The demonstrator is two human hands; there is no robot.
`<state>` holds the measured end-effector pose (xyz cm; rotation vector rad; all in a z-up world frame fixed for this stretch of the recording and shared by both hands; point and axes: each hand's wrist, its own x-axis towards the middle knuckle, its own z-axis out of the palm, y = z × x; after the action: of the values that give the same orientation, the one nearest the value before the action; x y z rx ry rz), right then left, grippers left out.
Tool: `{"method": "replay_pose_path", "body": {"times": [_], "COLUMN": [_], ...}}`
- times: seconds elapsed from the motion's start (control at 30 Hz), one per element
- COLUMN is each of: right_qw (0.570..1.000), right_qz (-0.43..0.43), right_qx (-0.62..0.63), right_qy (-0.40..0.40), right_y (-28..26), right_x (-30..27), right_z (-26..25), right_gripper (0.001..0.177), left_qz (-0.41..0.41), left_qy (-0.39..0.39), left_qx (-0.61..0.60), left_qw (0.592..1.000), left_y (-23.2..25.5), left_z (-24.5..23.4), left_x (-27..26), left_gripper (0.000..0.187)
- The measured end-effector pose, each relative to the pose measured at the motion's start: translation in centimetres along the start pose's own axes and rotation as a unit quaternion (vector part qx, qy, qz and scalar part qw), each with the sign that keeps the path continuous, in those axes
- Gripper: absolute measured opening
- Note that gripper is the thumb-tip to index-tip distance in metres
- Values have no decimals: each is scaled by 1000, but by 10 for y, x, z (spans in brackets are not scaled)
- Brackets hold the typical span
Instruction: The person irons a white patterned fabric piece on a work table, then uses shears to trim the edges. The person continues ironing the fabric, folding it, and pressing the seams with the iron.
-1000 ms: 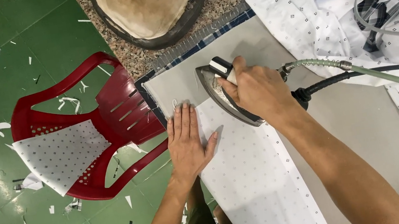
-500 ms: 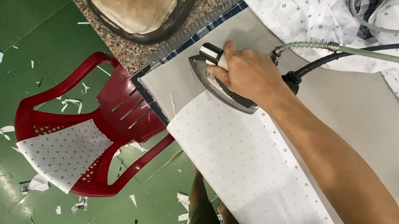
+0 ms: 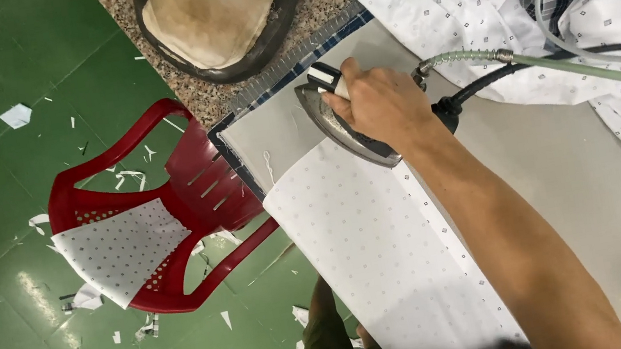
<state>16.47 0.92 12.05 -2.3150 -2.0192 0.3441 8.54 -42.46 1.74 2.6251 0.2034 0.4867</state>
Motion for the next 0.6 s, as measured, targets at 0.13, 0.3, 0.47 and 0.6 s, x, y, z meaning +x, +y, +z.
{"method": "replay_pose_path", "body": {"times": [0.13, 0.3, 0.47, 0.6], "right_qw": [997, 974, 948, 912], "right_qz": [20, 95, 315, 400], "right_qx": [-74, -160, 45, 51], "right_qy": [-32, 133, -21, -68], "right_y": [34, 107, 131, 147], "right_x": [-15, -119, -220, -278], "right_z": [-6, -7, -24, 12], "right_gripper": [63, 56, 60, 69], "left_qz": [63, -15, -105, 38], "left_qy": [-14, -58, -90, 104], "left_qx": [15, 116, 242, -280], "left_qw": [998, 992, 960, 954], "left_y": [-135, -302, -347, -189], "left_z": [-89, -180, -236, -293], "left_x": [-18, -15, 20, 51], "left_gripper": [30, 51, 64, 47]}}
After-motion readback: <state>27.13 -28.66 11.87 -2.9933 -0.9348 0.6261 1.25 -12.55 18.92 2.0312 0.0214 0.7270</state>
